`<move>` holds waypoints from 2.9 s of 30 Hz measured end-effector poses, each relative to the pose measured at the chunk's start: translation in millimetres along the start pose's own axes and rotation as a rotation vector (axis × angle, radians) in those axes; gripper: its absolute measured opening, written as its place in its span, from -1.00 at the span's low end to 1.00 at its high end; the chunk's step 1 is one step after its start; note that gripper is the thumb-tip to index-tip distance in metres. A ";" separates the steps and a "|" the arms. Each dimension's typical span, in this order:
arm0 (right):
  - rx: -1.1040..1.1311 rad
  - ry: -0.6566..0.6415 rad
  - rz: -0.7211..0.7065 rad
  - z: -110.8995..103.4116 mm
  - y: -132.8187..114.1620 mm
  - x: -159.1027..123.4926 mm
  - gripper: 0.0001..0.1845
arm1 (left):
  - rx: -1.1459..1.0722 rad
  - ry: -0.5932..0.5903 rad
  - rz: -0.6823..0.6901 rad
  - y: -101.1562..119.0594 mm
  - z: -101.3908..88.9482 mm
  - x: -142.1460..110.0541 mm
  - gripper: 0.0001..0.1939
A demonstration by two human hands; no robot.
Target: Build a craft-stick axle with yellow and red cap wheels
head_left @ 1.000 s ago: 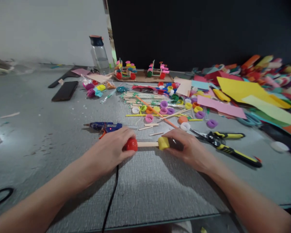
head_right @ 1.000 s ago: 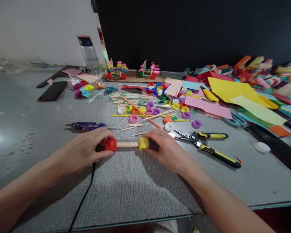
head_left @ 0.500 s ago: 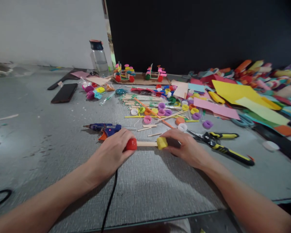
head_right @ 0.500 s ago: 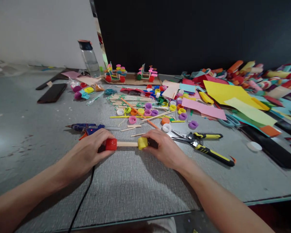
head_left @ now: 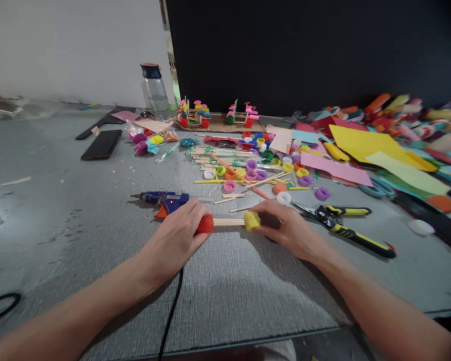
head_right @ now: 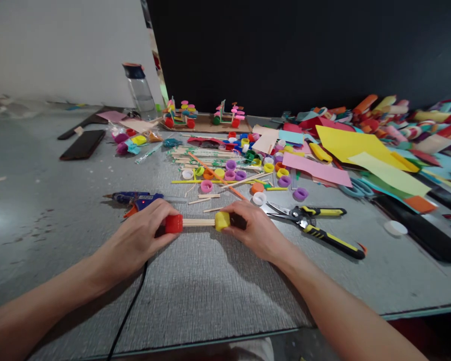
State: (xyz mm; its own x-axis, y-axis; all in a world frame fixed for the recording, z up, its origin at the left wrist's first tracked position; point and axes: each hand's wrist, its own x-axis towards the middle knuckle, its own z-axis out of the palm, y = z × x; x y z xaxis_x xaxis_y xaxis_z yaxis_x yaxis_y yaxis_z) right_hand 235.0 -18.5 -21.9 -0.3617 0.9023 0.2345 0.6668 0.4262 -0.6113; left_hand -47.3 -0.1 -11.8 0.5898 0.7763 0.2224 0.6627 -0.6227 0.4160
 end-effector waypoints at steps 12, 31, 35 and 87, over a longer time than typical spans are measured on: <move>-0.050 -0.020 0.022 -1.6 -2.6 -1.0 -0.62 | 0.140 -0.050 -0.020 1.5 -4.6 1.4 -0.66; -0.114 -0.002 -0.066 -5.0 -3.1 0.0 -0.78 | 0.188 -0.049 0.093 18.8 -7.6 17.0 -0.77; -0.135 0.026 -0.101 -5.1 -3.4 0.5 -0.75 | 0.156 -0.227 0.031 28.8 -9.5 37.4 -0.76; -0.055 0.133 -0.250 -3.7 -2.8 0.6 -0.74 | -0.377 -0.582 -0.153 11.5 -0.6 83.6 -0.75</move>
State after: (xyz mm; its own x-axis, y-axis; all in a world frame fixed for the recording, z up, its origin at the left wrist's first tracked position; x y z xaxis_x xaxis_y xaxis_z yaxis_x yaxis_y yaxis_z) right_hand 235.3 -18.9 -17.2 -0.4328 0.7677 0.4726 0.6030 0.6362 -0.4813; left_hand 9.4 57.7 12.1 0.7232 0.6087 -0.3263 0.6152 -0.3531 0.7049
